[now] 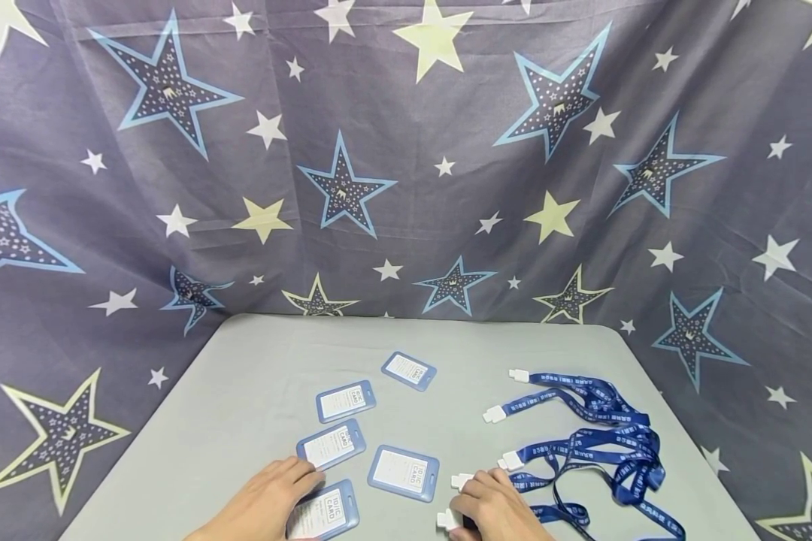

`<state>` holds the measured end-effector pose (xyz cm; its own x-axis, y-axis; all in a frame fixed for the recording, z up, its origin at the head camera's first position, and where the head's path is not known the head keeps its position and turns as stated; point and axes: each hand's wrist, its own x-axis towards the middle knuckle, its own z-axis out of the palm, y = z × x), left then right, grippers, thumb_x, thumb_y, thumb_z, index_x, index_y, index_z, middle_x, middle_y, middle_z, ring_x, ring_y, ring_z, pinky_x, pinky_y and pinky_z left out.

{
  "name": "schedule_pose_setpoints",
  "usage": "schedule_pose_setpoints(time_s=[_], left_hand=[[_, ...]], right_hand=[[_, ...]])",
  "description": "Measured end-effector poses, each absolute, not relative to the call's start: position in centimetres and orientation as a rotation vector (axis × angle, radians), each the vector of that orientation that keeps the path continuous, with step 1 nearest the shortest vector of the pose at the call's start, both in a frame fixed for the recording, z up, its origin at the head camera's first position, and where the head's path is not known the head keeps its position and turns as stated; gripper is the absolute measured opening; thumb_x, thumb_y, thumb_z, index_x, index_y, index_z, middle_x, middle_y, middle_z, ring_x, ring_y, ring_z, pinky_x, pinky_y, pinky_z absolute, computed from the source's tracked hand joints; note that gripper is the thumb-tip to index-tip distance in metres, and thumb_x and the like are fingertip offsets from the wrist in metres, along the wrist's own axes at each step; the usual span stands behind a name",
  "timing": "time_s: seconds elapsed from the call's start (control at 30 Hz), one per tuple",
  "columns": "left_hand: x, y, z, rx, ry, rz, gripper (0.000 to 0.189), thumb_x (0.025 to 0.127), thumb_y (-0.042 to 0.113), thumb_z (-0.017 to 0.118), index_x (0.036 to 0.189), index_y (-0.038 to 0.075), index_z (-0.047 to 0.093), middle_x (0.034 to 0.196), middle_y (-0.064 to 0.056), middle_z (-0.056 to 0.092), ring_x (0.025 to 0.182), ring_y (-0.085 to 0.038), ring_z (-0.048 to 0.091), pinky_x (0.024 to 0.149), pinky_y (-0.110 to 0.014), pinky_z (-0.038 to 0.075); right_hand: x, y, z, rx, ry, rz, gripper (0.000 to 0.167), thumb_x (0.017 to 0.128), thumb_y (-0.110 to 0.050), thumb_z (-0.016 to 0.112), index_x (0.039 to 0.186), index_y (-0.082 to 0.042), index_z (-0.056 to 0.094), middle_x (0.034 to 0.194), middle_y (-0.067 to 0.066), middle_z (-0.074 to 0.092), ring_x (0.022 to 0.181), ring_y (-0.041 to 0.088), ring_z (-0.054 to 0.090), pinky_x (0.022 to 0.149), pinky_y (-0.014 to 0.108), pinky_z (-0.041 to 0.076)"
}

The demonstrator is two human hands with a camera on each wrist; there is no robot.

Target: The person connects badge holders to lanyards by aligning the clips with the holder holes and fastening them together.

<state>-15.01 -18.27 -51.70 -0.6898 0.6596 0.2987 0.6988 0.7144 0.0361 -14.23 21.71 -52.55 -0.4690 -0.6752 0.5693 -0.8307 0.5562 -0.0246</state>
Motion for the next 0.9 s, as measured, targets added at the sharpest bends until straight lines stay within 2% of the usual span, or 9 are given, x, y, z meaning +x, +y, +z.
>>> schedule_pose_setpoints(time_s=[0.33,0.53,0.9], left_hand=[[-15.03,-18.02,-51.86,-1.102,-2.671,-0.175,0.08,0.07,0.08,0.073,0.108,0.009,0.072,0.096,0.007,0.062,0.088,-0.009,0.055,0.08,-0.032,0.052],[-15.02,-17.85,-51.82,-1.122,-2.66,-0.186,0.08,0.07,0.081,0.073,0.104,0.008,0.073,0.09,0.009,0.059,0.082,-0.005,0.049,0.073,-0.027,0.049],[-15.2,-17.48,-51.8,-1.135,-2.689,-0.199,0.081,0.071,0.082,0.07,0.103,0.008,0.073,0.087,0.011,0.056,0.078,-0.004,0.045,0.069,-0.025,0.046]], right_hand=[[-13.97,21.55,-52.31,1.179,-2.355,0.422,0.02,0.079,-0.034,0.087,0.09,-0.024,0.074,0.087,-0.02,0.059,0.083,-0.001,0.05,0.081,0.018,0.031],[-14.0,21.52,-52.33,1.183,-2.344,0.426,0.019,0.08,-0.034,0.086,0.09,-0.023,0.074,0.086,-0.021,0.058,0.082,-0.002,0.05,0.081,0.018,0.031],[-14.15,21.52,-52.67,1.186,-2.313,0.437,0.019,0.08,-0.035,0.086,0.089,-0.023,0.074,0.086,-0.019,0.059,0.081,-0.001,0.05,0.079,0.018,0.03]])
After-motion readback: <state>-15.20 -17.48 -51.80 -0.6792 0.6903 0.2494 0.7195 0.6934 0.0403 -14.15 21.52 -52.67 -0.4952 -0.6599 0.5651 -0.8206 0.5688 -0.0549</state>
